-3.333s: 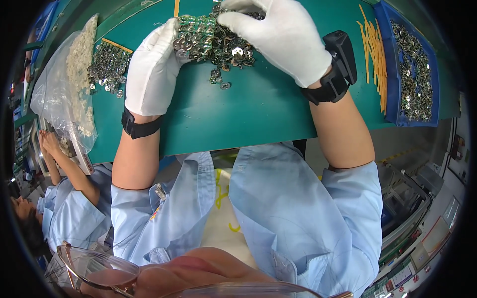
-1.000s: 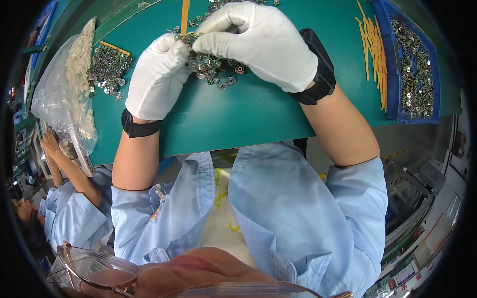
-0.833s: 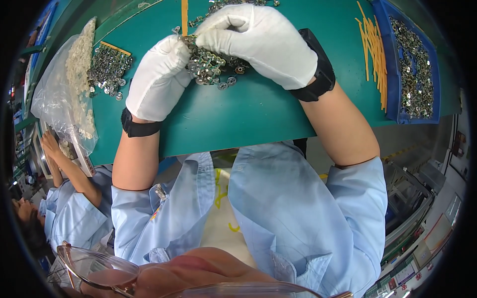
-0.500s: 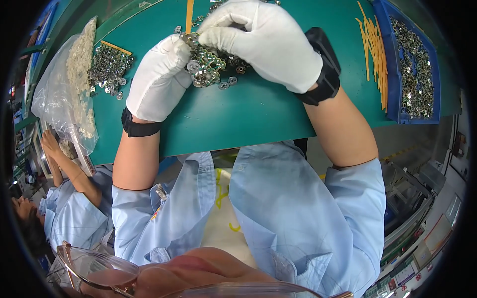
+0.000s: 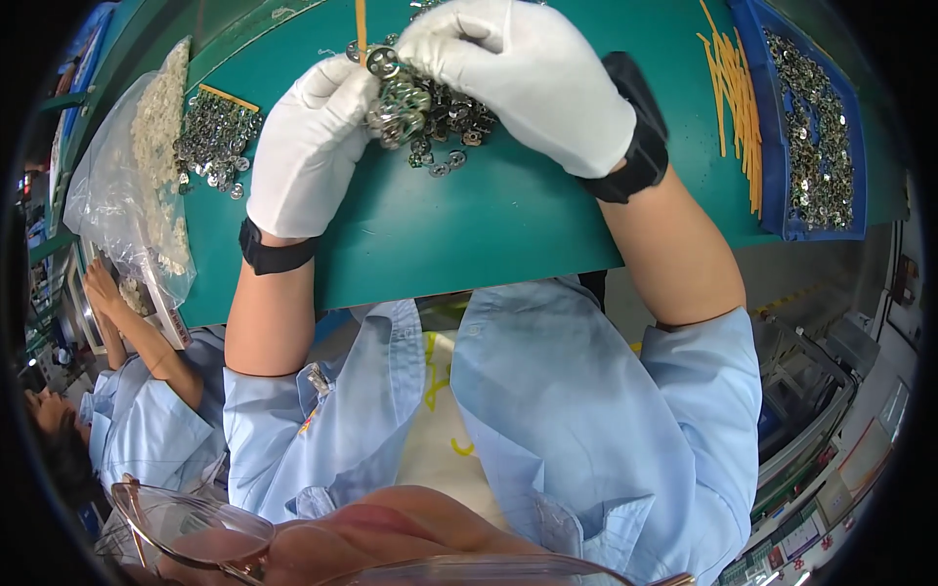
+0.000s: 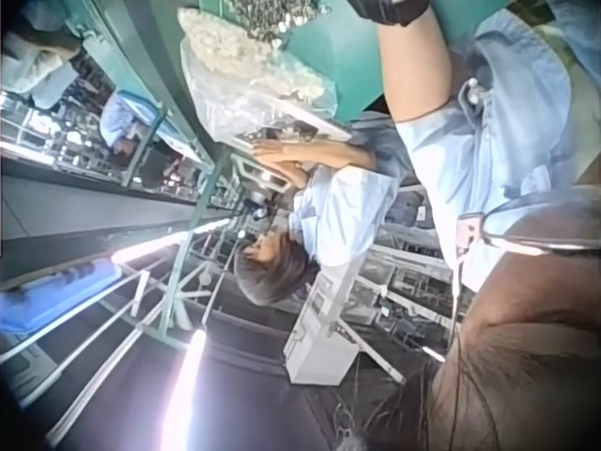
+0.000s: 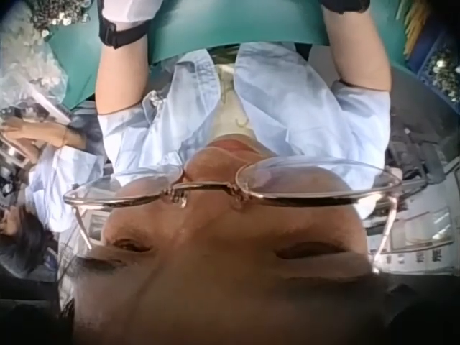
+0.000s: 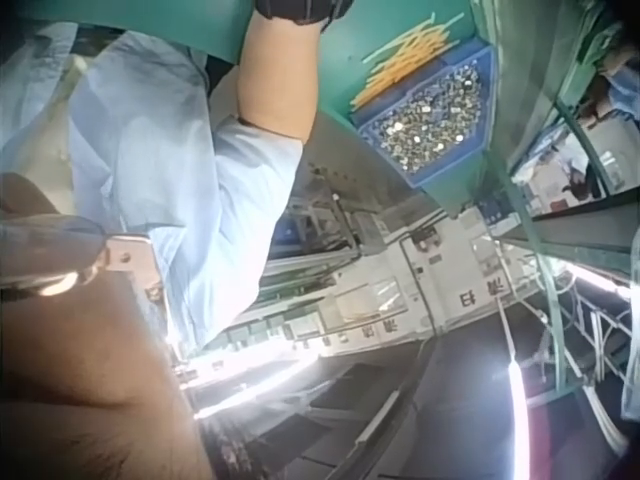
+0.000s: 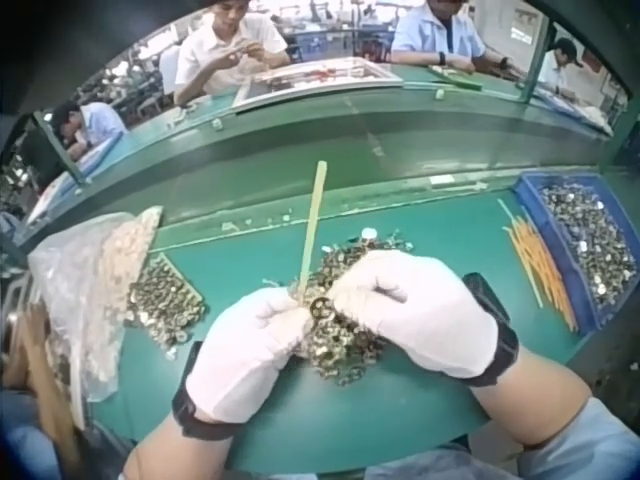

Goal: The person picks up a yellow strip and presses small metal components onto it one by one by hand. After filling the strip, the person sets it aside and repeats the process with a new strip.

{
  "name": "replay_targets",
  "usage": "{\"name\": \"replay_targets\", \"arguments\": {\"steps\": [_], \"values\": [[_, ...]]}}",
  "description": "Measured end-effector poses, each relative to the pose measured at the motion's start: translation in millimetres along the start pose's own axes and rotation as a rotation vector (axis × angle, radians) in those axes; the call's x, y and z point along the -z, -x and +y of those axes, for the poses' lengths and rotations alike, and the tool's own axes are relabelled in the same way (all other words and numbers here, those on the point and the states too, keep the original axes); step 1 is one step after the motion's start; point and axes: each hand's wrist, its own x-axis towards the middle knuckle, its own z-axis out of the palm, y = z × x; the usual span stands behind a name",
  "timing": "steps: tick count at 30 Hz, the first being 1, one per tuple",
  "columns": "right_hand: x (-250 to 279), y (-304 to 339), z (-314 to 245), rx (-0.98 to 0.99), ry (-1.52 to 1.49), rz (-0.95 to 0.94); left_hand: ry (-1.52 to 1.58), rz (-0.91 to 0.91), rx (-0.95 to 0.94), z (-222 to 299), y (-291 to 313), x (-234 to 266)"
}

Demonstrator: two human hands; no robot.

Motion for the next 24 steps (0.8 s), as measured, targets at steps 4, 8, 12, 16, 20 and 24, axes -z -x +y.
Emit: {"name": "replay_targets", "arguments": {"steps": [4, 8, 12, 16, 20, 24], "values": [[5.9, -7.8, -0.6, 0.362, 0.566, -0.023, -0.206, 0.166, -0.081, 1.1, 3.9, -9.3], [2.8, -46.8, 37.9, 1.353, 0.327, 0.272, -0.219, 0.160, -0.123, 0.9, 2.0, -15.6], [-11.2, -3.3, 1.0, 0.192, 0.319, -0.008, -0.192, 0.121, -0.134, 0.7, 4.5, -15.9], [-2.7, -0.1, 5.0, -0.037, -0.005, -0.118, -0.248, 0.073, -0.074, -0.3, 4.5, -15.4], [2.1, -2.6, 11.2, -0.102, -0.112, -0.196, -0.277, 0.076, -0.047, 0.7, 4.7, -18.8], [-0.6, -0.6, 5.3, -0.103, -0.117, -0.188, -0.108, -0.017, 0.012, -0.3, 4.8, -13.3]]}}
